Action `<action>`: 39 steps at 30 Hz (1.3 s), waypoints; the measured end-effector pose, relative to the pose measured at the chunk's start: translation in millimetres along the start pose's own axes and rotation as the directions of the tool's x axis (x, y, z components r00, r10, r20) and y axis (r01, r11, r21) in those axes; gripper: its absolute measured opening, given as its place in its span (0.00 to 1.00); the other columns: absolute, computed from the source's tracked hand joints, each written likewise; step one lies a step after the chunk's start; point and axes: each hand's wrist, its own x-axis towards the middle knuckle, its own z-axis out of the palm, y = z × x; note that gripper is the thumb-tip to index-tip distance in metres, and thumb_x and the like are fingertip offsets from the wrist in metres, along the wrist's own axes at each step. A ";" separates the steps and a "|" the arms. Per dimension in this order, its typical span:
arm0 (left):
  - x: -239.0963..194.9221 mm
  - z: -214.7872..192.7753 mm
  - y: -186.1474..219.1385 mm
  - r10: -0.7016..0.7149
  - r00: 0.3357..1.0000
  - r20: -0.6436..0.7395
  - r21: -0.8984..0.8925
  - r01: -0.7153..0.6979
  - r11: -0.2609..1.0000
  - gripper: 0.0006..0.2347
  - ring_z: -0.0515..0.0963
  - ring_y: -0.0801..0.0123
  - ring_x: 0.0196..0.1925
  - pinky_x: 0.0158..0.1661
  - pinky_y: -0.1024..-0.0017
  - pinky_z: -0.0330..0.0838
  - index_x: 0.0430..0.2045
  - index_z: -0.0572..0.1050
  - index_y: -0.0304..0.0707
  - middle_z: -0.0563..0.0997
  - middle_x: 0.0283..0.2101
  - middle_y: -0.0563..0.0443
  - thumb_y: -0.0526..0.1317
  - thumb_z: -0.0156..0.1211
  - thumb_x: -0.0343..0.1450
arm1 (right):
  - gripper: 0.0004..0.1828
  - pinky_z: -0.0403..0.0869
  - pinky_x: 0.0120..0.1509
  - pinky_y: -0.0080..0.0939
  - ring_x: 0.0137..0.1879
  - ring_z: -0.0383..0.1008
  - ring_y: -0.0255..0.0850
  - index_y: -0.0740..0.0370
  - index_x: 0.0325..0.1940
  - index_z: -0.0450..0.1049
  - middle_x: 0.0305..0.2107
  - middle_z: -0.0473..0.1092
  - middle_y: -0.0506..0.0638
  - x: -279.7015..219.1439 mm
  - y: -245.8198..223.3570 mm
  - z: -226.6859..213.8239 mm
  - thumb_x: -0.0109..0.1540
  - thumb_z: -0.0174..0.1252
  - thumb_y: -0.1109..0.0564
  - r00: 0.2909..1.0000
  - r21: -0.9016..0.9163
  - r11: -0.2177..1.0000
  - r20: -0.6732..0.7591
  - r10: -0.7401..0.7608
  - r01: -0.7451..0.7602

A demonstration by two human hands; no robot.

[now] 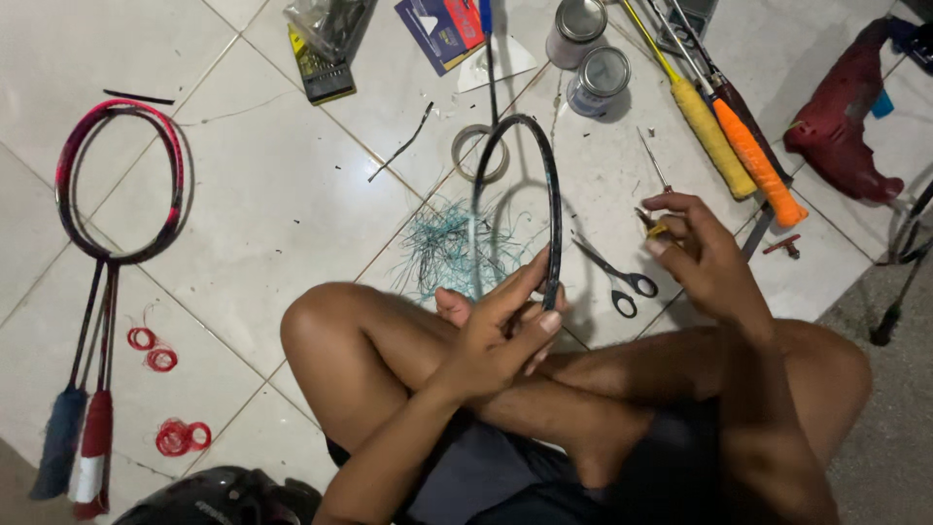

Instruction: The person sits on the floor and uses pliers to cut and pull out the old strings from a badminton racket frame. They systematically remove the remaining string pieces and debris from the frame holes.

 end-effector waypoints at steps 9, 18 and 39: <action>-4.7 -24.6 33.1 -0.198 0.980 0.036 -0.032 0.199 0.979 0.31 0.62 0.77 0.22 0.28 0.81 0.66 0.82 0.43 0.44 0.71 0.36 0.47 0.37 0.49 0.81 | 0.34 0.74 0.50 0.47 0.50 0.78 0.47 0.51 0.63 0.73 0.46 0.77 0.46 -19.6 -107.1 32.1 0.50 0.57 0.60 0.892 -0.604 0.660 0.247 -0.378 0.446; -5.0 -28.3 41.6 -0.119 0.993 0.020 0.157 0.114 0.981 0.29 0.70 0.80 0.23 0.31 0.81 0.68 0.80 0.48 0.39 0.78 0.32 0.54 0.39 0.49 0.82 | 0.33 0.70 0.41 0.52 0.40 0.71 0.53 0.50 0.57 0.80 0.39 0.70 0.51 -1.6 -118.7 42.6 0.47 0.58 0.60 0.738 -0.775 0.272 0.338 -0.584 0.570; -7.4 -24.4 29.0 -0.119 0.992 0.032 0.062 0.117 0.991 0.30 0.61 0.79 0.27 0.36 0.82 0.64 0.80 0.48 0.36 0.66 0.29 0.58 0.40 0.50 0.82 | 0.23 0.72 0.37 0.49 0.38 0.75 0.48 0.45 0.56 0.73 0.31 0.70 0.46 1.9 -124.8 31.2 0.56 0.62 0.56 0.798 -0.816 0.165 0.464 -0.385 0.554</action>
